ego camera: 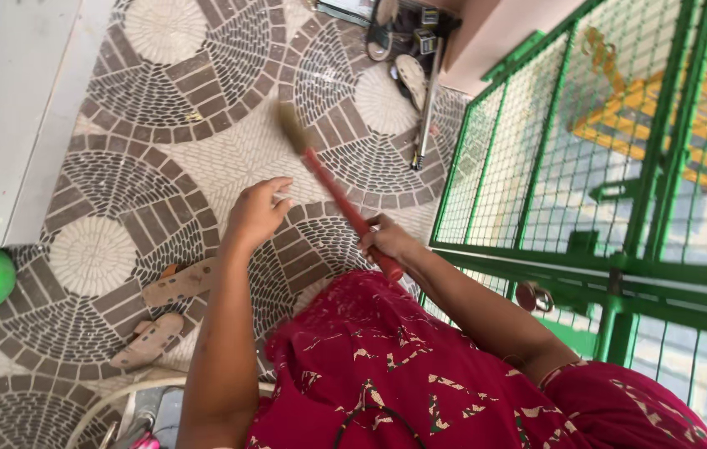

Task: The person sweeps the tiled floor of a balcony using a broom, moving debris away from shoes, a green container, and a metal railing before leaning the broom against the wall.

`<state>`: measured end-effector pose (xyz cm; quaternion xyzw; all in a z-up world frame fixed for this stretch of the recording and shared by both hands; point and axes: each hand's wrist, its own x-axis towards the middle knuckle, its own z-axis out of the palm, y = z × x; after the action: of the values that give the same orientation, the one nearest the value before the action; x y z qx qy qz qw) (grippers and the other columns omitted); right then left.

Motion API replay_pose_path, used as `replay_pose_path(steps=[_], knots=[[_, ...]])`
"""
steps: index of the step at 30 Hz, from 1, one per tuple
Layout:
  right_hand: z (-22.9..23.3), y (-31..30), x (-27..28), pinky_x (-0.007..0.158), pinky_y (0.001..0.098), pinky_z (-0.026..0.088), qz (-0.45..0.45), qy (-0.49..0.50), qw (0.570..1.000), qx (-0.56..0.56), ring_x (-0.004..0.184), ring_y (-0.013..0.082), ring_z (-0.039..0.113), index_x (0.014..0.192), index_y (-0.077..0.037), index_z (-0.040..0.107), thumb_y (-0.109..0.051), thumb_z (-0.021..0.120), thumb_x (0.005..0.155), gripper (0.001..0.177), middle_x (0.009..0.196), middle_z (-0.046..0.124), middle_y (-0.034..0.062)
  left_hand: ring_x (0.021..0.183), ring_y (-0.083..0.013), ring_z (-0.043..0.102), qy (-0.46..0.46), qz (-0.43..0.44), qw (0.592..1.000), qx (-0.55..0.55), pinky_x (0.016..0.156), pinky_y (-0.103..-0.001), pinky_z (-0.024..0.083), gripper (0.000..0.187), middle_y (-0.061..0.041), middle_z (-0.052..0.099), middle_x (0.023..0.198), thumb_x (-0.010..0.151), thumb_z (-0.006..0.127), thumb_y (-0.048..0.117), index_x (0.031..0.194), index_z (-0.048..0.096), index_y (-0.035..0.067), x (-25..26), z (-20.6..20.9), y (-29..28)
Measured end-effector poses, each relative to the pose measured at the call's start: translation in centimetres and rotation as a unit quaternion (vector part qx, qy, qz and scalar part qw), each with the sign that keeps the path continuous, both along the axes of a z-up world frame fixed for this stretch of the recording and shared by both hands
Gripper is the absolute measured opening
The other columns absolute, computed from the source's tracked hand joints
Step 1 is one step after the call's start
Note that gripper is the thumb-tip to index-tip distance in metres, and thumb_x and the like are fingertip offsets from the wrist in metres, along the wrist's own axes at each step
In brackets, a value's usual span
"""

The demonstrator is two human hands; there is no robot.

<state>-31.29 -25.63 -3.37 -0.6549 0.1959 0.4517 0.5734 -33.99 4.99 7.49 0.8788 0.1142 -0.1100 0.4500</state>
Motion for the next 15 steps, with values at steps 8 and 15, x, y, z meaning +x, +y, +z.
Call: replay_pose_path(steps=[8,15], knots=[[-4.9,-6.7,-4.7,0.048,0.0304,0.051,0.031,0.152,0.986,0.063,0.061,0.0211,0.063,0.136,0.01,0.049,0.004,0.069,0.085,0.054,0.086,0.07,0.0213,0.096,-0.0255,0.074,0.033,-0.053,0.998,-0.017,0.086,-0.038,0.057,0.043,-0.008,0.075,0.118,0.09,0.071,0.021,0.133,0.066,0.017,-3.1,-0.2,1.1],[-5.7,-13.5,-4.1,0.049,0.0371,0.055,-0.078,-0.055,0.98,-0.174,0.055,0.0251,0.064,0.129,0.013,0.057,0.005,0.068,0.081,0.05,0.082,0.069,0.0205,0.104,-0.0268,0.073,0.063,0.012,0.998,0.014,0.088,-0.041,0.057,0.044,-0.01,0.071,0.127,0.091,0.069,0.02,0.135,0.066,0.015,-12.5,-1.8,8.1]])
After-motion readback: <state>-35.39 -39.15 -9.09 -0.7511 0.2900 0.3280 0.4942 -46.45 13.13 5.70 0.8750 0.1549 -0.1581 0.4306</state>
